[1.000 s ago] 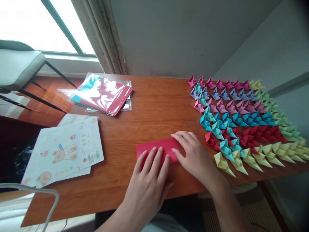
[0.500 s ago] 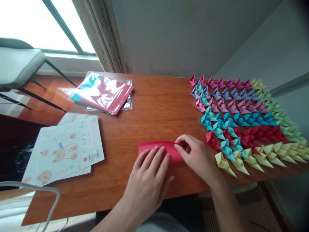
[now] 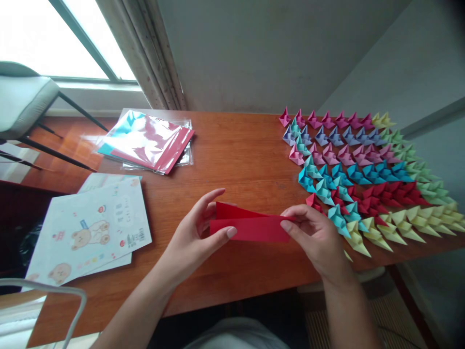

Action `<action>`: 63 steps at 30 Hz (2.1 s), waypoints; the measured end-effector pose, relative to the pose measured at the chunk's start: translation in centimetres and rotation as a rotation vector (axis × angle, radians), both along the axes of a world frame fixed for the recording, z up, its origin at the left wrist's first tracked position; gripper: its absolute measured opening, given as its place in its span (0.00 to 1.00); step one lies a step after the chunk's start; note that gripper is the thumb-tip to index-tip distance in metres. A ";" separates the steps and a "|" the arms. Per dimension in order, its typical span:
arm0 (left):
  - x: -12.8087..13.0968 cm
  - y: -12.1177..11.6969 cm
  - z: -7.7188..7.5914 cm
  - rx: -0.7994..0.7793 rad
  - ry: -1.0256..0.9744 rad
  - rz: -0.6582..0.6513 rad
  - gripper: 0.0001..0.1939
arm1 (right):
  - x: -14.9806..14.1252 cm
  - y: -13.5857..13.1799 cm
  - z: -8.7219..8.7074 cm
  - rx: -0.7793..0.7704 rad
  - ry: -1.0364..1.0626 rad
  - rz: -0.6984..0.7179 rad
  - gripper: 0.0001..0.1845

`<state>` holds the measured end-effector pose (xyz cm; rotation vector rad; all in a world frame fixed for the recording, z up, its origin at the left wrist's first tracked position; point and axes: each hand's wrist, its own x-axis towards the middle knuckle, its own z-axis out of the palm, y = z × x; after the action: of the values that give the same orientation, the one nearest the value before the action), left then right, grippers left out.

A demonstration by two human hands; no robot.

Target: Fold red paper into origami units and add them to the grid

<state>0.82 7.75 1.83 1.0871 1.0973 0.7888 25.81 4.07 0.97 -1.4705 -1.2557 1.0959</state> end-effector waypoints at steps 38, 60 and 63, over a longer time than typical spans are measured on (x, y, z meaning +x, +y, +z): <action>-0.6 0.0 0.6 0.015 0.186 0.305 0.14 | -0.2 -0.9 2.2 -0.012 -0.151 -0.197 0.07; -0.7 0.1 0.5 0.031 0.223 0.306 0.15 | -0.4 -1.0 2.6 -0.017 -0.166 -0.189 0.06; -0.6 0.0 0.5 0.041 0.217 0.303 0.16 | -0.2 -1.0 2.3 -0.012 -0.164 -0.188 0.06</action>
<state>0.22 7.75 2.37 1.0720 1.4585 0.9495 25.57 3.04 3.25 -1.6785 -1.1954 0.8740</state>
